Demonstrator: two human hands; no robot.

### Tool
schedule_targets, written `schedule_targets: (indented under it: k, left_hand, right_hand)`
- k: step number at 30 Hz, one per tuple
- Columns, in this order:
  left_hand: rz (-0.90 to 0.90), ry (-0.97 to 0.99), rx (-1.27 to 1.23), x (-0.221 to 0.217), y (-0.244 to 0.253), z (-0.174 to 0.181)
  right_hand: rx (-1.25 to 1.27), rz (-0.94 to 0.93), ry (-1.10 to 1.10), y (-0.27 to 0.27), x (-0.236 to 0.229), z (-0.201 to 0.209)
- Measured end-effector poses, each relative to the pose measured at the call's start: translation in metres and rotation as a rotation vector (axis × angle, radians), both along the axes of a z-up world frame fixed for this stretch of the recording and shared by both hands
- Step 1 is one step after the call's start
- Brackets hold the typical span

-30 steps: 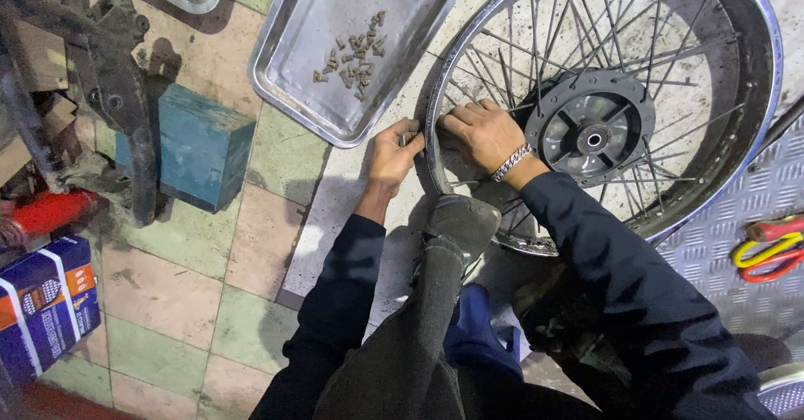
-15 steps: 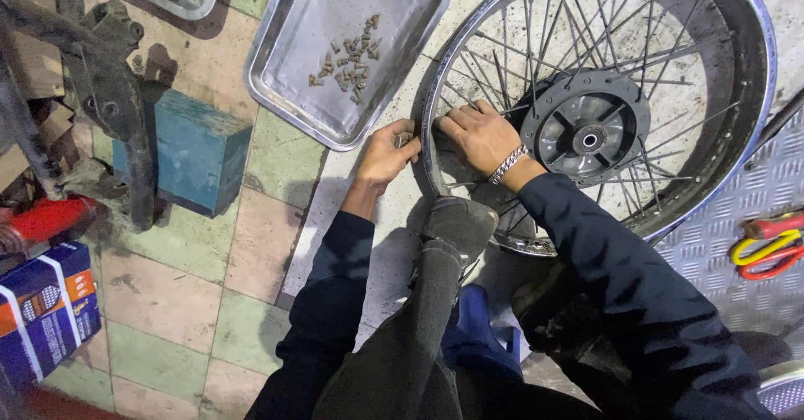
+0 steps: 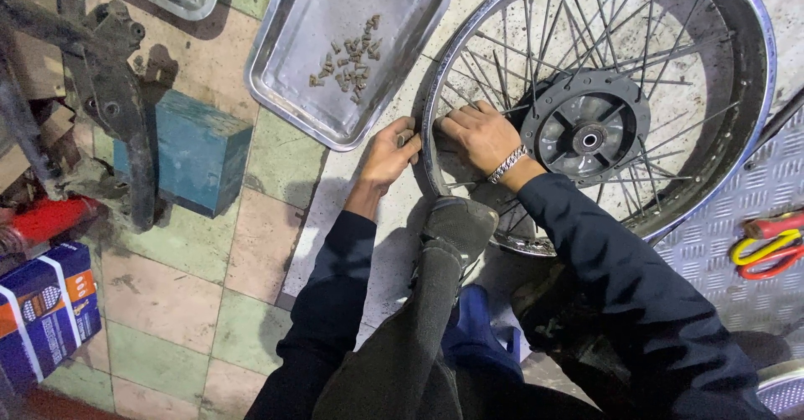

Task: Threading nipples onto spokes to assemble or repair a motorcycle wheel.

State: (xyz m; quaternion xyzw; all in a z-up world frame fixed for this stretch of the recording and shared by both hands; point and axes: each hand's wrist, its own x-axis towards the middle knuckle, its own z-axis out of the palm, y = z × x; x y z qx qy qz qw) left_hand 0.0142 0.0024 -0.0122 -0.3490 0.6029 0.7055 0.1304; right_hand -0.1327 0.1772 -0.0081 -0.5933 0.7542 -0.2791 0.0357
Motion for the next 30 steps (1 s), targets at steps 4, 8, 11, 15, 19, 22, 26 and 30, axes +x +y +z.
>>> schedule_targets:
  k: [4, 8, 11, 15, 19, 22, 26, 30]
  left_hand:
    - [-0.026, 0.054, -0.036, -0.004, 0.003, -0.003]
    - [-0.085, -0.048, -0.075, -0.003, 0.005, -0.019]
    - [-0.079, -0.117, -0.076, -0.002, 0.006, -0.024]
    - [-0.110, -0.147, -0.059, -0.001, 0.004, -0.012]
    - [-0.066, -0.134, -0.014, -0.002, -0.008, -0.005]
    - [-0.033, -0.119, -0.272, -0.008, -0.018, 0.021]
    - [0.002, -0.136, -0.660, -0.016, -0.008, 0.054]
    - [-0.209, -0.041, -0.674, -0.011, 0.024, 0.049]
  right_hand:
    - [0.002, 0.010, 0.034, 0.000, 0.001, 0.000]
    - [0.006, -0.011, 0.024, 0.000, 0.001, -0.004]
    - [-0.006, -0.009, 0.030, 0.000, 0.002, -0.003]
    - [-0.015, 0.000, 0.028, 0.001, 0.002, -0.003]
    - [0.025, 0.015, 0.005, 0.002, 0.002, -0.013]
    - [0.088, 0.020, -0.008, 0.006, 0.005, -0.008]
    - [0.130, 0.020, -0.010, 0.009, 0.014, 0.002]
    - [0.136, -0.195, -0.001, 0.033, 0.027, 0.029]
